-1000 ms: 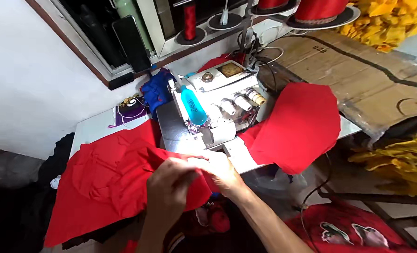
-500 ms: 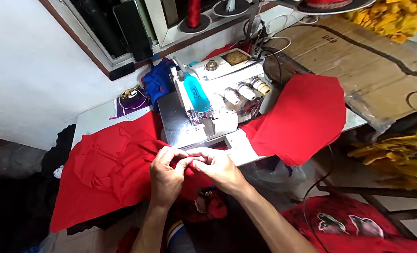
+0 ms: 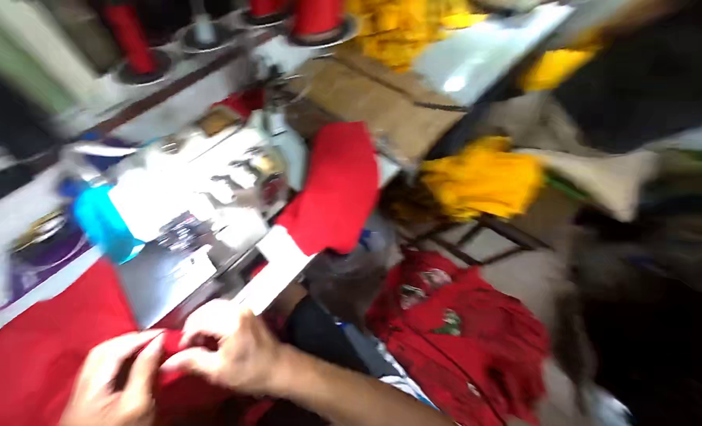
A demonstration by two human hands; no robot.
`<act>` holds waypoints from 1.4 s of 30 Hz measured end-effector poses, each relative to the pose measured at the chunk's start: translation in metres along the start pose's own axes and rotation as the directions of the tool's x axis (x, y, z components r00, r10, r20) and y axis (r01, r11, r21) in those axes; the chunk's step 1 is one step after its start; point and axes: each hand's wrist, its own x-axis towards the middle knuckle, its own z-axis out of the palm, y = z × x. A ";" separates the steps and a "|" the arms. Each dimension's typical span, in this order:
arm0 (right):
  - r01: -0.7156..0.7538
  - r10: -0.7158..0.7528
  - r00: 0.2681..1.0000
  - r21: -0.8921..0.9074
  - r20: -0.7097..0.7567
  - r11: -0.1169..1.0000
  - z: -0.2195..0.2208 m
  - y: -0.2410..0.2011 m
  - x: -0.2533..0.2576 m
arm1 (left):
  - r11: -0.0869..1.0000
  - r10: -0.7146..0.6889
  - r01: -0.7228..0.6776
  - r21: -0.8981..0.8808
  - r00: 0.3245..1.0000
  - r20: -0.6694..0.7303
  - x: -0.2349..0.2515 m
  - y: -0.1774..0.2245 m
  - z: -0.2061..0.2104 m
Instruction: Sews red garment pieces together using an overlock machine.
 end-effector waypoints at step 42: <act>-0.550 0.544 0.816 0.029 -0.192 0.835 -0.037 0.027 0.045 | 0.788 -0.166 0.048 0.613 0.977 0.137 0.078 -0.017 0.061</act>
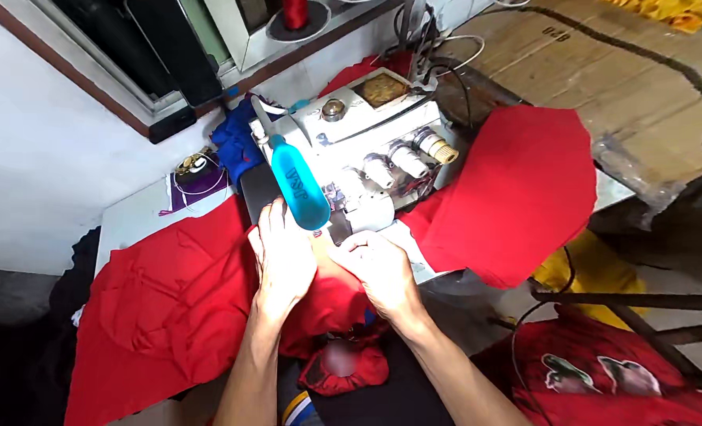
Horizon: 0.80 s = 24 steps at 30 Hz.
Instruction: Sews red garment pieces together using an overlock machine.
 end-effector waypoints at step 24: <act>-0.367 0.036 0.665 0.284 0.746 0.886 -0.051 0.031 -0.057 | 0.953 -0.109 0.224 -0.205 0.883 0.456 -0.149 -0.105 -0.073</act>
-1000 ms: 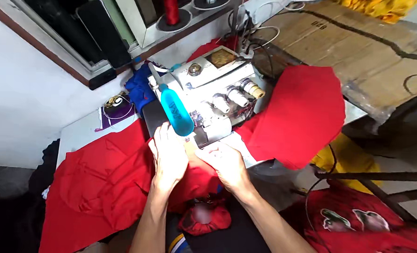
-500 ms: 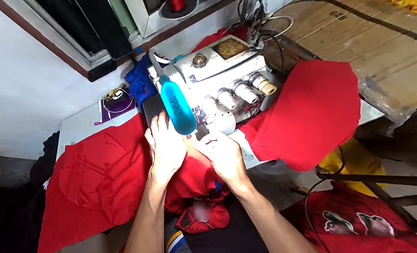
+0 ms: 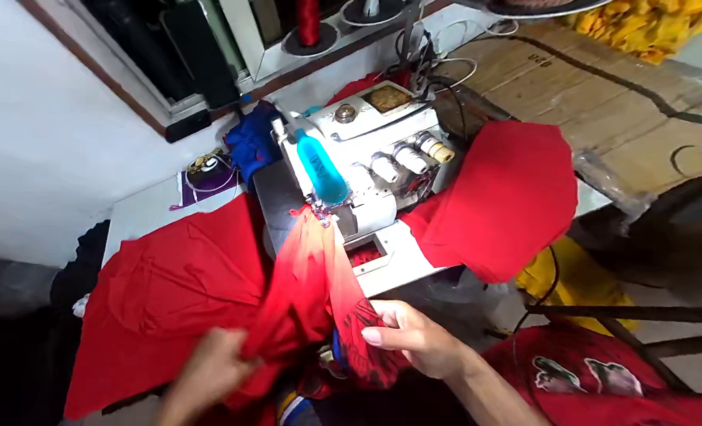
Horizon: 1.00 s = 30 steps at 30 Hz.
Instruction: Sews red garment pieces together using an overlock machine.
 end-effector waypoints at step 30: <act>0.016 -0.290 0.852 -0.532 -0.435 0.847 -0.001 -0.009 0.054 | 0.918 0.397 -0.260 0.300 0.588 -0.704 0.011 0.157 0.040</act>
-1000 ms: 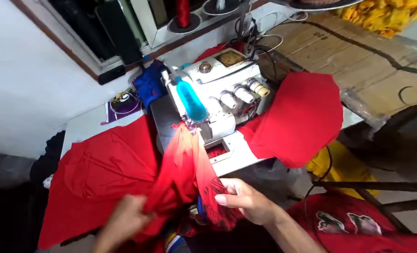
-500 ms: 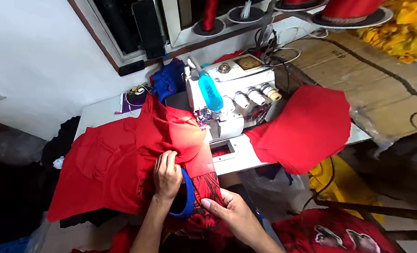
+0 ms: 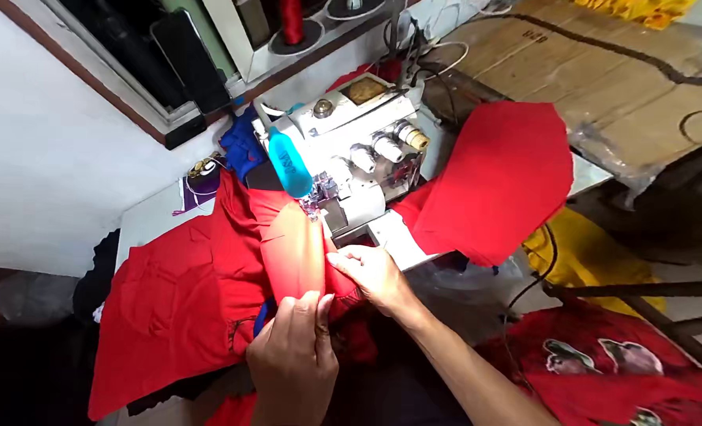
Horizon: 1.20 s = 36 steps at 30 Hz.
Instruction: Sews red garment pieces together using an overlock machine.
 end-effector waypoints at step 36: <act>0.061 -0.049 0.960 0.033 -0.275 0.998 0.021 -0.011 0.001 | 0.994 -0.008 -0.007 0.107 0.990 0.143 0.061 -0.028 0.065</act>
